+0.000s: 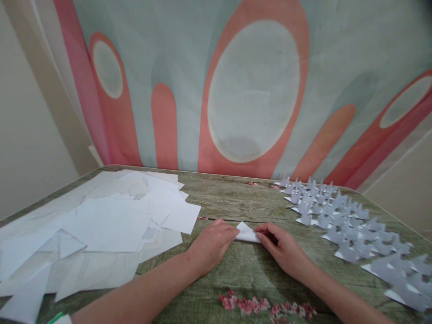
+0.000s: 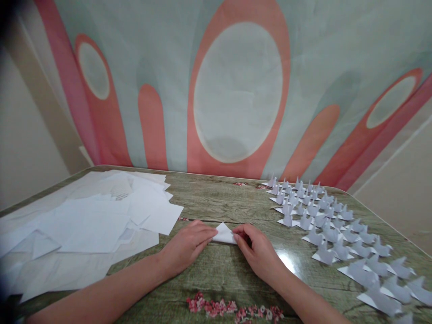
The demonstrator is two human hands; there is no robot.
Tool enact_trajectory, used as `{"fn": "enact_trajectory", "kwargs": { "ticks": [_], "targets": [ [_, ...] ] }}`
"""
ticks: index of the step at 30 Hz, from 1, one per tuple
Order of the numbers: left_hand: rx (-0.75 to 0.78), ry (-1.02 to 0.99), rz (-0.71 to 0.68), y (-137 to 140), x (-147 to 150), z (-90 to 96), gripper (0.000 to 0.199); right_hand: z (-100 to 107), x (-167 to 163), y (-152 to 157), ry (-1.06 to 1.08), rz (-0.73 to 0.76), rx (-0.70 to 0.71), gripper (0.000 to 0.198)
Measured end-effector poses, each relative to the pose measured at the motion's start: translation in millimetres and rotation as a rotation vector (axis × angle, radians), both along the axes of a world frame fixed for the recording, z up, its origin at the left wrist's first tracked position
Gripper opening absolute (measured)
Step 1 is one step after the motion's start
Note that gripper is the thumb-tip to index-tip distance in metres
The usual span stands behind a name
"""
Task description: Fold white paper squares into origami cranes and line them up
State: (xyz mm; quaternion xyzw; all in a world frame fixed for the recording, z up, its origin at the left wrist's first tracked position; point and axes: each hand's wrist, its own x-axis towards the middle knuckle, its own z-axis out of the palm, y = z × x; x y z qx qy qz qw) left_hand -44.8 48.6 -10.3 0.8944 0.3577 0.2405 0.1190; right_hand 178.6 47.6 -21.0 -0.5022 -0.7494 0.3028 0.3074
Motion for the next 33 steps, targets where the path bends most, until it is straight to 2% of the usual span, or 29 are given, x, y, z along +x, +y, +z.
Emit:
{"fn": "enact_trajectory", "kwargs": {
  "ticks": [18,28,33],
  "targets": [
    [0.019,0.024,-0.019,2.2,0.6,-2.7,0.026,1.3,1.1,-0.3,-0.067,0.031,0.061,0.018],
    [0.040,0.034,-0.011,0.9,-0.8,-1.6,0.027,8.7,-6.4,38.5,-0.160,0.068,0.088,0.024],
    [0.041,0.058,-0.001,-1.0,0.7,0.6,0.026,1.9,-15.7,35.4,-0.084,0.028,0.117,0.023]
  ]
}}
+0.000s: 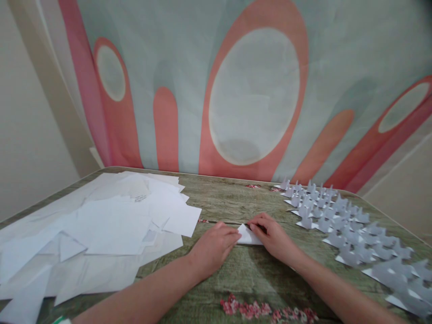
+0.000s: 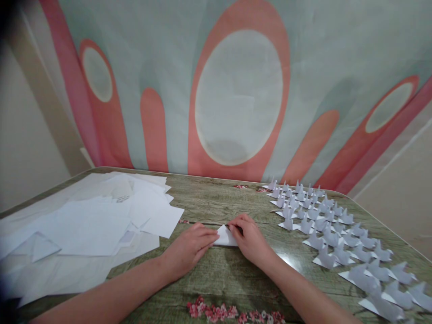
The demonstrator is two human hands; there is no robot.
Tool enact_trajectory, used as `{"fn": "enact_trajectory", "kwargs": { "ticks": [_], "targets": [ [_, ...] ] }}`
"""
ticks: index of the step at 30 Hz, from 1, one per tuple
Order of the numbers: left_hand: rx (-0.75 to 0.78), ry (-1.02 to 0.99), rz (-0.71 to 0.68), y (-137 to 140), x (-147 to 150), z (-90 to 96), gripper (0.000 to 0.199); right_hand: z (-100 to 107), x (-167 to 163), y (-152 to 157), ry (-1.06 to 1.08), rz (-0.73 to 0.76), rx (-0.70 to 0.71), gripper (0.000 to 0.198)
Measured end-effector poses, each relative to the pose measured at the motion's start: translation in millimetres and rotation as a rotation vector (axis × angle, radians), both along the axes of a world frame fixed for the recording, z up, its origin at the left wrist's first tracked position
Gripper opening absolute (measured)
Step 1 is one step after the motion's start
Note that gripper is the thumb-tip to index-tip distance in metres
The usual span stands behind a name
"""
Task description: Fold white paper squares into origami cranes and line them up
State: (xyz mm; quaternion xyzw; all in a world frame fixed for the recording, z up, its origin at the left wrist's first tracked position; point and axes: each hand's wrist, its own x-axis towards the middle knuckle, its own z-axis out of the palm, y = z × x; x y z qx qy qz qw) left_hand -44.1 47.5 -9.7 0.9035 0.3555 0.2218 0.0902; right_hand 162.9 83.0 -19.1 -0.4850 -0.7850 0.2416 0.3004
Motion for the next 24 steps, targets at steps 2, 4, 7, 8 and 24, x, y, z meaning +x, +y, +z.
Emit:
{"fn": "enact_trajectory", "kwargs": {
  "ticks": [2,4,7,8,24],
  "targets": [
    [0.005,0.024,0.000,-0.9,0.9,1.6,0.026,-3.7,-1.5,-4.3,0.030,-0.023,0.026,0.023],
    [0.012,0.050,0.002,-1.4,1.8,3.1,0.025,-6.2,-2.2,-7.6,0.043,-0.023,0.032,0.024],
    [0.017,0.080,0.009,-2.4,2.8,4.4,0.023,-6.6,-2.9,-10.7,0.062,-0.009,0.018,0.026],
    [0.016,0.089,0.012,-3.3,2.9,4.5,0.023,-6.0,-3.0,-11.7,0.072,-0.010,0.010,0.026],
    [0.056,0.147,0.033,-18.6,7.3,6.9,0.026,-0.3,-3.5,-22.7,0.053,-0.027,-0.014,0.023]
  ]
}}
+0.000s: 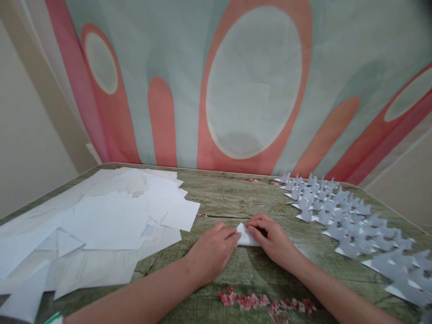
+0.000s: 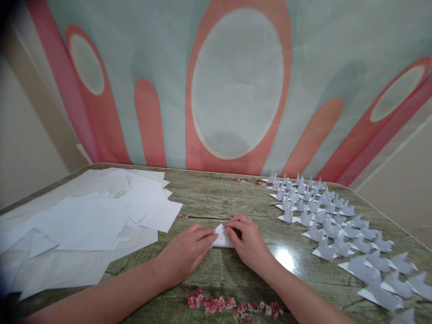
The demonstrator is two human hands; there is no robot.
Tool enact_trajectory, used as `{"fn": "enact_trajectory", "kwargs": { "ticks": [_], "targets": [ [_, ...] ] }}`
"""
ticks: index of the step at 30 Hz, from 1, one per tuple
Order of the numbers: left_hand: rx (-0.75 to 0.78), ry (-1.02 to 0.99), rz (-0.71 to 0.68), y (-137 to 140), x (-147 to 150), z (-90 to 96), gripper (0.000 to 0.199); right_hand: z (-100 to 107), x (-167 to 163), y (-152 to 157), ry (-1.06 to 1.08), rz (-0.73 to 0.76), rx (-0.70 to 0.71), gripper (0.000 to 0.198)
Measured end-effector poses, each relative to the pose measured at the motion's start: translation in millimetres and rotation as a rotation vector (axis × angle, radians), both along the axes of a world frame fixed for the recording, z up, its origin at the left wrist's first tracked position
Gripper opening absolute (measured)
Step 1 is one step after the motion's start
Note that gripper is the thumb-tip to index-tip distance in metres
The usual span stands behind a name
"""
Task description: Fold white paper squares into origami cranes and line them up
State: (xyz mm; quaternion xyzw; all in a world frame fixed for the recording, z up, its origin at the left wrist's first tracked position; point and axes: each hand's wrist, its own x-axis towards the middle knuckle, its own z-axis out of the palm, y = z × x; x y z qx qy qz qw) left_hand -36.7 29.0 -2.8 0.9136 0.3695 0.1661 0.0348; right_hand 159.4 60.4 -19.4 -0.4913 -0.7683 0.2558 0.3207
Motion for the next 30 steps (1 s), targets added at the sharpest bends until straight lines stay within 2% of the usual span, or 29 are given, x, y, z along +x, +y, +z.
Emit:
{"fn": "enact_trajectory", "kwargs": {
  "ticks": [7,14,30],
  "targets": [
    [-0.026,0.039,0.002,-0.5,-1.0,-1.1,0.033,0.0,-0.3,-0.9,-0.019,-0.010,-0.001,0.024],
    [-0.006,0.043,0.001,-0.2,0.3,3.6,0.028,0.7,0.2,-1.1,-0.022,-0.020,0.029,0.024],
    [-0.071,-0.032,0.025,1.1,-1.2,3.5,0.027,-7.2,-0.6,6.0,-0.002,-0.057,-0.095,0.021]
  ]
}}
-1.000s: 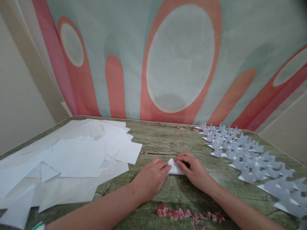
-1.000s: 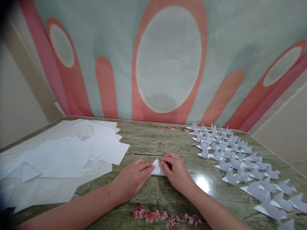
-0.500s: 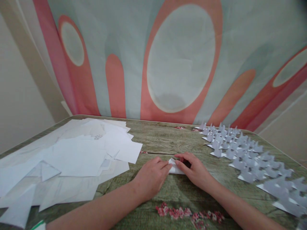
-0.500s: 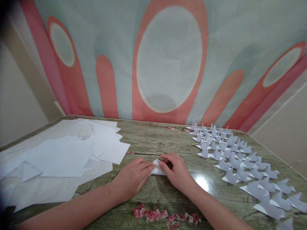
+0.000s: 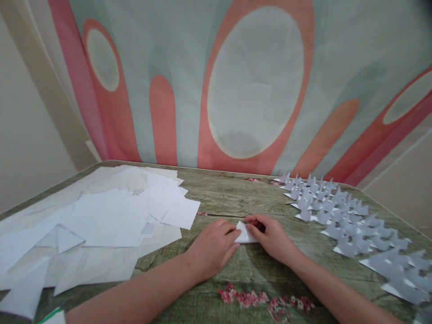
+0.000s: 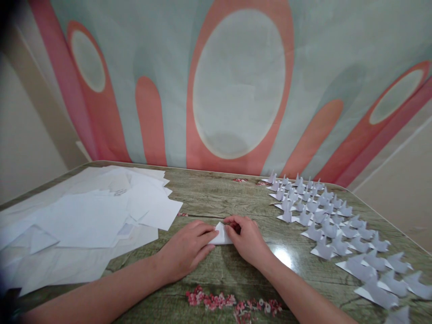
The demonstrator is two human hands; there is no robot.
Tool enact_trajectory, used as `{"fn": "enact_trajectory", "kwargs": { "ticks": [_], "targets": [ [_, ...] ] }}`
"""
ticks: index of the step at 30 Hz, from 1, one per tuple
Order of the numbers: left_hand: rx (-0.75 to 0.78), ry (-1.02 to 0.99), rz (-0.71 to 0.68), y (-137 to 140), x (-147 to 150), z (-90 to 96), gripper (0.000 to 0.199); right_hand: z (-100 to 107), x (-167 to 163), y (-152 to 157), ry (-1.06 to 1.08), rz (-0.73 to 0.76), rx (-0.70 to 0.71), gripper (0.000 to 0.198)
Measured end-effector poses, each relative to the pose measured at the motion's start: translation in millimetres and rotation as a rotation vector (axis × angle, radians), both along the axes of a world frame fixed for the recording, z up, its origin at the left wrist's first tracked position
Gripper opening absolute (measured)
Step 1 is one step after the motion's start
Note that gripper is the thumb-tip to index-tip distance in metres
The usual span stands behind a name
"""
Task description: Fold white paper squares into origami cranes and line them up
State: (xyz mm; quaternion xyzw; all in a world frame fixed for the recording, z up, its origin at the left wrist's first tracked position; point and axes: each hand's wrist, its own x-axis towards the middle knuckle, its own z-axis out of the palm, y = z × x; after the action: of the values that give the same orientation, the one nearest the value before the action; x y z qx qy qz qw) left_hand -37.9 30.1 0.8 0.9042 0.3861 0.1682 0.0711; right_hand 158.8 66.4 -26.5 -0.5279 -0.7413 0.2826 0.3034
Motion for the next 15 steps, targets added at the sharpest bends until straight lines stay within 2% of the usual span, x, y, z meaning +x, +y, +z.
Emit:
{"fn": "enact_trajectory", "kwargs": {
  "ticks": [5,15],
  "targets": [
    [-0.034,-0.026,0.011,1.1,-0.6,0.6,0.027,-0.4,-2.1,2.8,-0.037,-0.002,-0.006,0.020],
    [0.005,0.033,0.023,0.0,0.9,-0.1,0.028,4.7,-5.8,2.8,-0.073,-0.008,0.002,0.017]
  ]
}}
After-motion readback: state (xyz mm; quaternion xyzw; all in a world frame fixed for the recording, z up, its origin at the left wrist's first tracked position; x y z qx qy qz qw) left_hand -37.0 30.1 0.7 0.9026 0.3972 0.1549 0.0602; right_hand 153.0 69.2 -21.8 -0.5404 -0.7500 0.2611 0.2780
